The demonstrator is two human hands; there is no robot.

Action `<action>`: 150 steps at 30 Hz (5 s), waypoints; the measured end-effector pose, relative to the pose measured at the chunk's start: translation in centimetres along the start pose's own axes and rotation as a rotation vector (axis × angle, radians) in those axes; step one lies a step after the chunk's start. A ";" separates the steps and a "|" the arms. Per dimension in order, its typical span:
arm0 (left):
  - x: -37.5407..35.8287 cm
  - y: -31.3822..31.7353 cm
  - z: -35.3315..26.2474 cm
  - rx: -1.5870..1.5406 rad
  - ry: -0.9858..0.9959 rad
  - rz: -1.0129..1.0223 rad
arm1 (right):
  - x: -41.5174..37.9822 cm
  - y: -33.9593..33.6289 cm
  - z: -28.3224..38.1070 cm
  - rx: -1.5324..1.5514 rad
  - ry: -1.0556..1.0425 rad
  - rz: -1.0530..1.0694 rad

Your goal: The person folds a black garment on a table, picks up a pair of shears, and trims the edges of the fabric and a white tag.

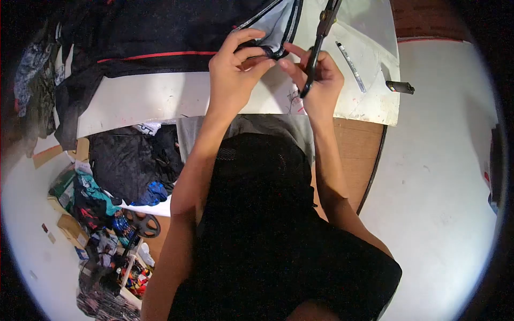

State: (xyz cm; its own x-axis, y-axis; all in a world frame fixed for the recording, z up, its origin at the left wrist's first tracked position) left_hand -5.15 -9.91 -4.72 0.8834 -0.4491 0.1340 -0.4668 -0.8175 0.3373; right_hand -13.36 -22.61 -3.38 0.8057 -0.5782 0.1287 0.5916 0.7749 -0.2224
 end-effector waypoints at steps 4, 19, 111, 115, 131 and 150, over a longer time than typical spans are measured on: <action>-0.2 0.3 0.0 -0.020 0.010 -0.010 | 1.1 1.1 0.3 0.263 0.026 0.073; -0.6 0.1 0.0 0.032 -0.077 0.002 | 0.3 -0.5 -1.6 0.172 0.302 -0.106; -3.2 1.3 2.4 0.368 0.110 -0.119 | -1.3 -1.4 -3.6 0.124 0.258 -0.077; -2.9 1.1 2.8 0.388 0.103 -0.043 | -1.4 -1.7 -3.5 0.109 0.275 -0.062; -3.1 0.5 4.3 0.230 0.166 -0.031 | -7.2 -14.8 -2.8 0.148 0.533 0.676; -3.2 0.6 4.1 0.312 0.219 -0.012 | -7.0 -15.5 -2.9 0.029 0.613 0.756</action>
State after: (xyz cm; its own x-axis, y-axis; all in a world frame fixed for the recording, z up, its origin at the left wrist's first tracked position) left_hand -8.47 -10.45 -8.73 0.8610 -0.3788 0.3394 -0.4170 -0.9078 0.0445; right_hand -28.26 -31.31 -3.65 0.8236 0.0479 -0.5652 -0.0682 0.9976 -0.0149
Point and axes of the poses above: each hand's wrist, its own x-axis towards the middle knuckle, its own y-axis out of the palm, z = x × y, the point moved 2 cm from there along x, towards the middle knuckle, and after that the axes turned 9 degrees about -x, right-handed, at the moved point
